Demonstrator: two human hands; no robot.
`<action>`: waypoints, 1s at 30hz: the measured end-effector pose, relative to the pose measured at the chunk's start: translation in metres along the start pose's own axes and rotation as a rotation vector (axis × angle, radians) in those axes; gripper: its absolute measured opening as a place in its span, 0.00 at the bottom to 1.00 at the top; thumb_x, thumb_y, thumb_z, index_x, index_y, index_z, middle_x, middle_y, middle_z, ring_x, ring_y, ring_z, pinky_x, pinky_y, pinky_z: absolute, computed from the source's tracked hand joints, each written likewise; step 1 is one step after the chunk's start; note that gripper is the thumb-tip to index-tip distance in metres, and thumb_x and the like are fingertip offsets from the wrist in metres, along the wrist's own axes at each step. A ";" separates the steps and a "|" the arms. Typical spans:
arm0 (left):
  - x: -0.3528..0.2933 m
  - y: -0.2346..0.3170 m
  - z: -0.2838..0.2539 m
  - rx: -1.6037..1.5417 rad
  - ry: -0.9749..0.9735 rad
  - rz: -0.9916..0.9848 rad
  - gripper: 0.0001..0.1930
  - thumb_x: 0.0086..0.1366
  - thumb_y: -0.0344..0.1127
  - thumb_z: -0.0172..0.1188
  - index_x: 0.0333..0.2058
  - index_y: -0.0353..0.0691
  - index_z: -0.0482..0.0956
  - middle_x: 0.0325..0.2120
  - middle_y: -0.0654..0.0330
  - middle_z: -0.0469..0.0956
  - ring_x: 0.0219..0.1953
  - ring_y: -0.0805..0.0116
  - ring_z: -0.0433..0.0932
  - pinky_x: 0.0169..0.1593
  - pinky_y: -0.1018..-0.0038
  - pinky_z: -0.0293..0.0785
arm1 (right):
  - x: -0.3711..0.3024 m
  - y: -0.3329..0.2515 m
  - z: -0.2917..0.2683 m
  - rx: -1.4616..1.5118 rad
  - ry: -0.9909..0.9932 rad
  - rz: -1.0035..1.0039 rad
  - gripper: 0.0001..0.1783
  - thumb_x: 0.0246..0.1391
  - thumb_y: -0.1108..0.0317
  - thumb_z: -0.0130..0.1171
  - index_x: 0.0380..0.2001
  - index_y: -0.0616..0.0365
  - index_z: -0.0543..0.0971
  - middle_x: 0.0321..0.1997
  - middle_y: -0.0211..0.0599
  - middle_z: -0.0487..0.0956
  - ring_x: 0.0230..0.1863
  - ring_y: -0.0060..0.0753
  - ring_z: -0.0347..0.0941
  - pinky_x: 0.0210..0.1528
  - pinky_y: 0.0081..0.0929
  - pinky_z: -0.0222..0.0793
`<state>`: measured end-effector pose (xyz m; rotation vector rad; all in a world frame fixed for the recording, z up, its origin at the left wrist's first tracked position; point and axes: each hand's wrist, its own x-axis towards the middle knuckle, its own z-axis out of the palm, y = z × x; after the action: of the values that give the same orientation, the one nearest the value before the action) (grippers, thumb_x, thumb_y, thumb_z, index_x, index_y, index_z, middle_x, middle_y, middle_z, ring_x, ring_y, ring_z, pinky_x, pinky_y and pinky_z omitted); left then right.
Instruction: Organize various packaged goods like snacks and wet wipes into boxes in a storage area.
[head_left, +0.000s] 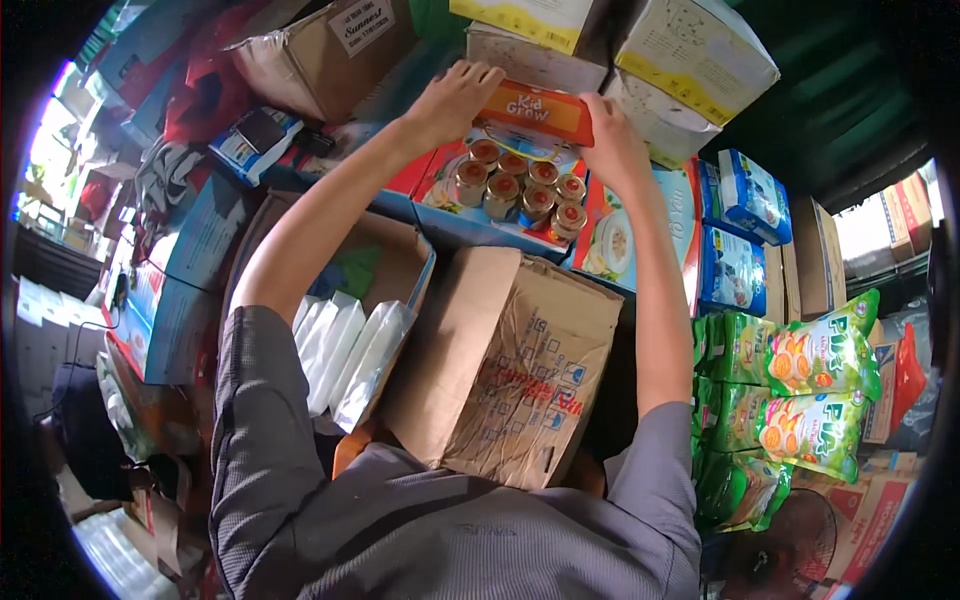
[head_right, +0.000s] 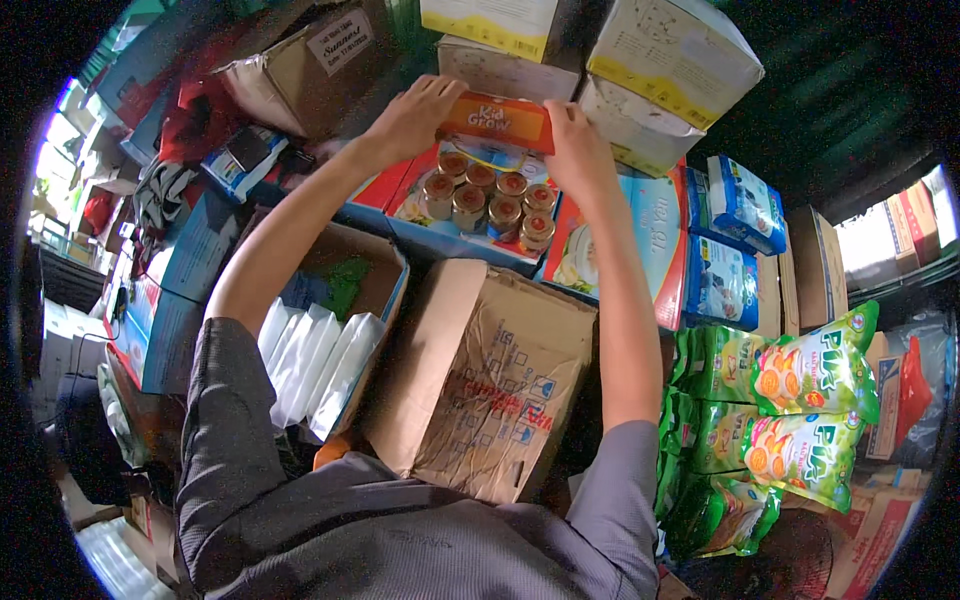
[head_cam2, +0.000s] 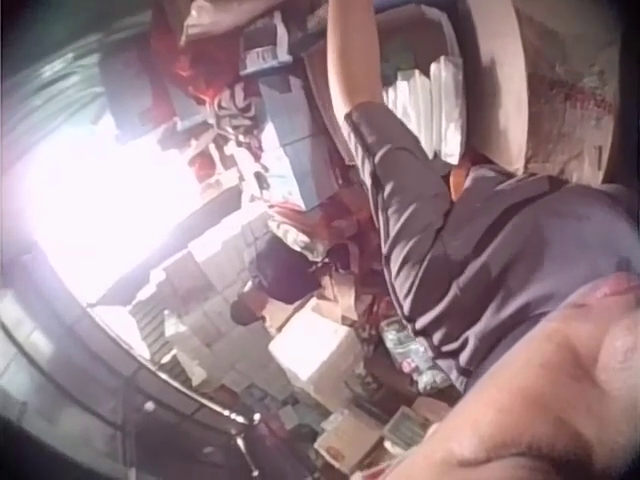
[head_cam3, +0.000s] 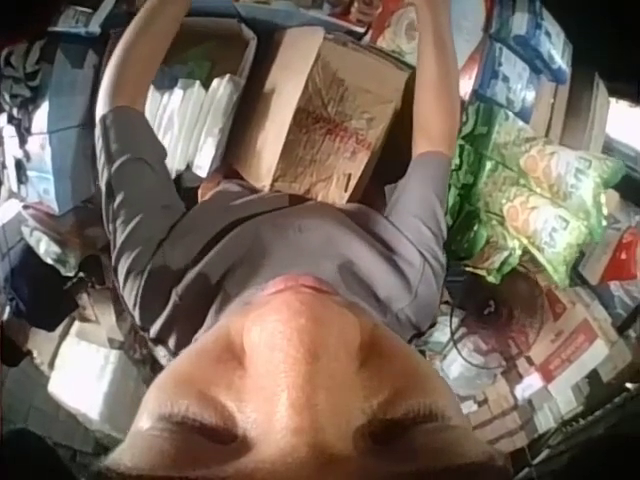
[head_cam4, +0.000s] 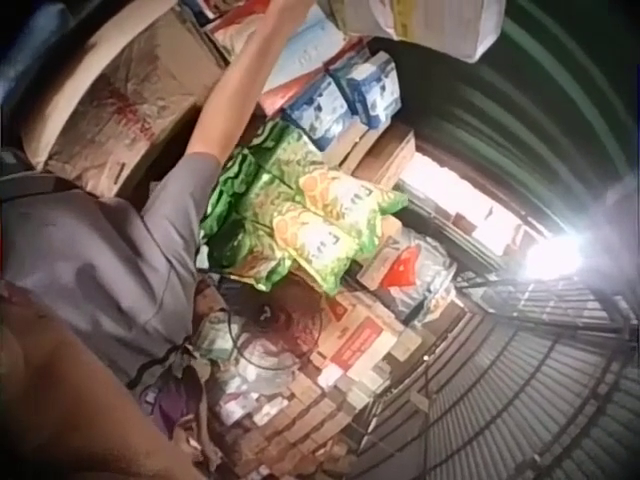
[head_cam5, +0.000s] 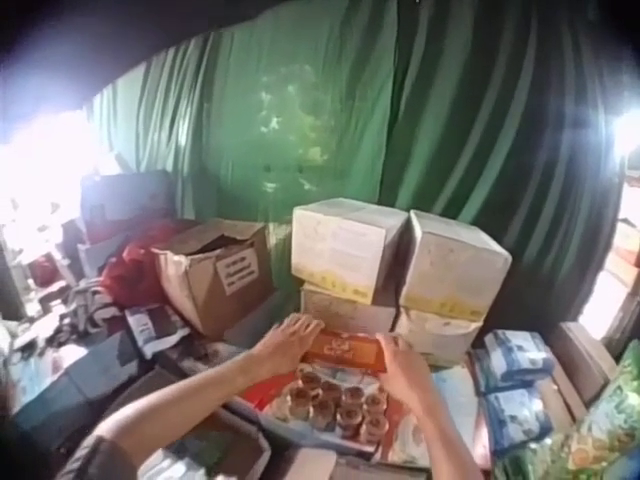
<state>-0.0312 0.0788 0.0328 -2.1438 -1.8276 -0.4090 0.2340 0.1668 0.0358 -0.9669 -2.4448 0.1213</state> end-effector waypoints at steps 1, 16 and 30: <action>-0.005 0.003 -0.003 0.010 0.051 0.019 0.36 0.56 0.20 0.61 0.65 0.41 0.67 0.59 0.53 0.70 0.64 0.52 0.68 0.61 0.54 0.76 | 0.000 -0.003 -0.003 0.008 -0.076 0.056 0.37 0.48 0.79 0.67 0.63 0.51 0.70 0.67 0.48 0.71 0.66 0.60 0.69 0.64 0.51 0.73; -0.154 -0.060 -0.216 0.211 -0.188 0.033 0.39 0.49 0.27 0.72 0.63 0.39 0.69 0.58 0.50 0.74 0.62 0.47 0.74 0.60 0.55 0.76 | -0.043 -0.183 -0.015 0.289 0.071 -0.261 0.35 0.50 0.74 0.68 0.62 0.58 0.70 0.59 0.53 0.77 0.60 0.60 0.75 0.58 0.50 0.77; -0.289 -0.135 -0.006 0.056 -0.626 0.041 0.41 0.48 0.38 0.79 0.61 0.41 0.70 0.56 0.51 0.78 0.59 0.51 0.77 0.57 0.55 0.79 | -0.111 -0.246 0.196 0.031 -0.217 -0.276 0.31 0.41 0.59 0.79 0.47 0.61 0.77 0.51 0.47 0.79 0.47 0.50 0.80 0.50 0.43 0.80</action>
<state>-0.2092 -0.1645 -0.0713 -2.4408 -2.0463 0.3686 0.0560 -0.0699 -0.1179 -0.6220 -2.7397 0.1756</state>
